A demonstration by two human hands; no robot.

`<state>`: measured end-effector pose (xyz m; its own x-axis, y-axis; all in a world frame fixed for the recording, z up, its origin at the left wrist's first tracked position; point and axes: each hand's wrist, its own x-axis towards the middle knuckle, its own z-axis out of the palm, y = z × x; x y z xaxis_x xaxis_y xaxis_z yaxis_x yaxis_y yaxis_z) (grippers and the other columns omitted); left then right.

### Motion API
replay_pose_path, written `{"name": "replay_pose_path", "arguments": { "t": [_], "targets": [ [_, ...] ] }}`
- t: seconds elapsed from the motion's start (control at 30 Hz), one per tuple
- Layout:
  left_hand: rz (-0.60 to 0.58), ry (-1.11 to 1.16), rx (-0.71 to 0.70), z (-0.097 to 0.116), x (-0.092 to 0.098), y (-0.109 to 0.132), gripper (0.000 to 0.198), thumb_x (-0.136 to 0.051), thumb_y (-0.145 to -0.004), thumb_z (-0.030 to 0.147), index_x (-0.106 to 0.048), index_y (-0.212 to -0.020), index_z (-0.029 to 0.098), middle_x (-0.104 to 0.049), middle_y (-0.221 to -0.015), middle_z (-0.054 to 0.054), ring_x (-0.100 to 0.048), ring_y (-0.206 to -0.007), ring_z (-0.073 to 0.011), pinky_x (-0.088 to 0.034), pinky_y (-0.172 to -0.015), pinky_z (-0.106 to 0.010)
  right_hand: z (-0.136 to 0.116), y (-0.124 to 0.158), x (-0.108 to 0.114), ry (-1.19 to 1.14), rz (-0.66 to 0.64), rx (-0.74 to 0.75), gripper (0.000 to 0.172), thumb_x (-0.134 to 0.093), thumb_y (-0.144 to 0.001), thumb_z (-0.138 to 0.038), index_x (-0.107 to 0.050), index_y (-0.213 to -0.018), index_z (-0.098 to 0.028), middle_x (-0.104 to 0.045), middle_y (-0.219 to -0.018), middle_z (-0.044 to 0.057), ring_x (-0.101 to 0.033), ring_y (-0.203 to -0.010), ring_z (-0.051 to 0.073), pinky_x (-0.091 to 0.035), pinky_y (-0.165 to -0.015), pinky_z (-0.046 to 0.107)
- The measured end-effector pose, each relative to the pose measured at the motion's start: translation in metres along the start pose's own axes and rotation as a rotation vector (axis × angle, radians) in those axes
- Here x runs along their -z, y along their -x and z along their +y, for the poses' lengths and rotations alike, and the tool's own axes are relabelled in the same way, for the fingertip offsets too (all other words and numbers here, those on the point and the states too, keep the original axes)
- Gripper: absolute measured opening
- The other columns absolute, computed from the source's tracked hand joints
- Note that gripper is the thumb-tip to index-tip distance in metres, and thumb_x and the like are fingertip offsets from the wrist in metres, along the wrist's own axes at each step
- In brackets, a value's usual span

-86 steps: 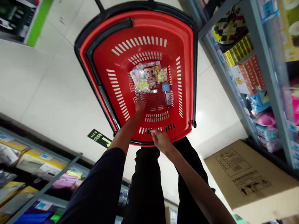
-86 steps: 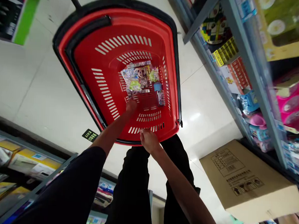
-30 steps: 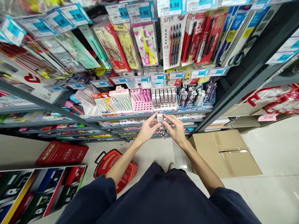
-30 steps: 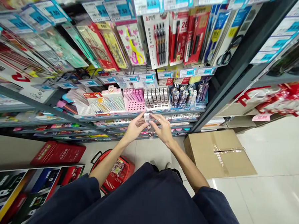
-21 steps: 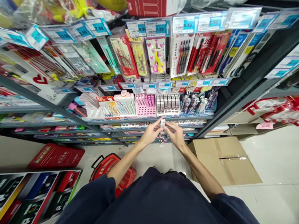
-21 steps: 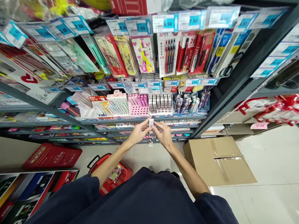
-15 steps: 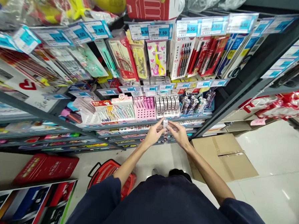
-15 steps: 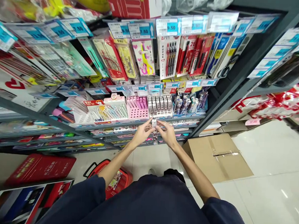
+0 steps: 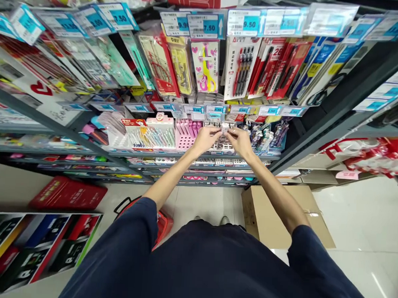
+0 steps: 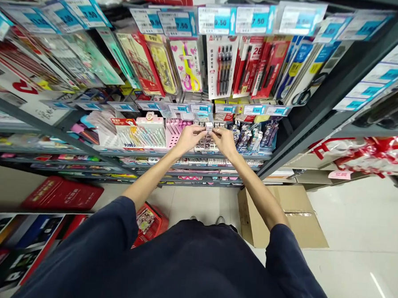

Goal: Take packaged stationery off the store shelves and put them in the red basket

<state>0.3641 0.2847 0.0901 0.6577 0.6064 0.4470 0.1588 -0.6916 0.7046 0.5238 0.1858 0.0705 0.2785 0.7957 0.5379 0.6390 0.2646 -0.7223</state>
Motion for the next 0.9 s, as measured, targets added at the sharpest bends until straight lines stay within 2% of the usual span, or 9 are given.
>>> {"name": "replay_pose_path", "arguments": {
  "t": [0.13, 0.27, 0.33, 0.43, 0.57, 0.7, 0.9],
  "targets": [
    [-0.027, 0.091, 0.057, -0.015, -0.013, -0.010, 0.029, -0.067, -0.090, 0.028, -0.078, -0.109, 0.009, -0.078, -0.109, -0.013, -0.072, -0.098, -0.0234, -0.056, -0.091, -0.036, 0.028, -0.012, -0.005, -0.001, -0.042, 0.033, 0.050, -0.062, -0.093, -0.057, -0.080, -0.104, -0.012, -0.078, -0.100, 0.014, -0.072, -0.087, 0.025, -0.058, -0.084, 0.039],
    [-0.033, 0.169, 0.227, -0.039, -0.019, -0.018, 0.043, -0.074, -0.085, 0.025, -0.071, -0.123, 0.006, -0.079, -0.103, -0.014, -0.074, -0.095, -0.0241, -0.058, -0.089, -0.038, 0.058, -0.016, -0.029, -0.014, -0.057, 0.048, 0.053, -0.062, -0.092, -0.059, -0.078, -0.110, -0.012, -0.077, -0.100, 0.013, -0.073, -0.088, 0.024, -0.059, -0.086, 0.038],
    [0.000, 0.151, 0.253, -0.052, -0.022, -0.022, 0.041, -0.075, -0.084, 0.021, -0.070, -0.123, 0.006, -0.078, -0.108, -0.015, -0.074, -0.095, -0.0234, -0.059, -0.089, -0.037, 0.071, -0.018, -0.043, -0.005, -0.035, 0.027, 0.054, -0.059, -0.093, -0.060, -0.077, -0.113, -0.014, -0.077, -0.104, 0.012, -0.073, -0.092, 0.025, -0.059, -0.089, 0.039],
    [0.027, 0.081, 0.240, -0.069, -0.027, -0.024, 0.028, -0.072, -0.086, 0.016, -0.074, -0.112, 0.008, -0.076, -0.114, -0.016, -0.073, -0.097, -0.0223, -0.058, -0.091, -0.035, 0.086, -0.018, -0.059, 0.024, -0.042, -0.019, 0.055, -0.056, -0.095, -0.062, -0.076, -0.114, -0.015, -0.076, -0.105, 0.013, -0.073, -0.093, 0.026, -0.059, -0.090, 0.040],
    [-0.012, -0.043, 0.176, -0.083, -0.032, -0.022, 0.012, -0.072, -0.085, 0.014, -0.077, -0.097, 0.012, -0.076, -0.097, -0.010, -0.070, -0.091, -0.0204, -0.056, -0.090, -0.034, 0.100, -0.015, -0.069, 0.079, -0.060, -0.011, 0.055, -0.053, -0.096, -0.062, -0.075, -0.115, -0.015, -0.076, -0.105, 0.013, -0.072, -0.095, 0.027, -0.058, -0.094, 0.043],
    [-0.065, 0.007, 0.207, -0.089, -0.035, -0.021, 0.013, -0.069, -0.087, 0.011, -0.075, -0.098, 0.009, -0.076, -0.088, -0.010, -0.070, -0.079, -0.0183, -0.058, -0.078, -0.031, 0.104, -0.011, -0.072, 0.130, -0.052, -0.005, 0.050, -0.053, -0.098, -0.056, -0.074, -0.116, -0.015, -0.076, -0.106, 0.013, -0.072, -0.097, 0.027, -0.057, -0.096, 0.043],
    [-0.102, -0.061, 0.150, -0.099, -0.036, -0.022, 0.009, -0.068, -0.088, 0.016, -0.075, -0.089, 0.011, -0.076, -0.085, -0.009, -0.070, -0.080, -0.0195, -0.056, -0.077, -0.031, 0.111, -0.003, -0.081, 0.149, -0.057, -0.015, 0.042, -0.055, -0.100, -0.044, -0.071, -0.121, -0.011, -0.074, -0.116, 0.017, -0.070, -0.106, 0.027, -0.054, -0.101, 0.042]
  ]
}}
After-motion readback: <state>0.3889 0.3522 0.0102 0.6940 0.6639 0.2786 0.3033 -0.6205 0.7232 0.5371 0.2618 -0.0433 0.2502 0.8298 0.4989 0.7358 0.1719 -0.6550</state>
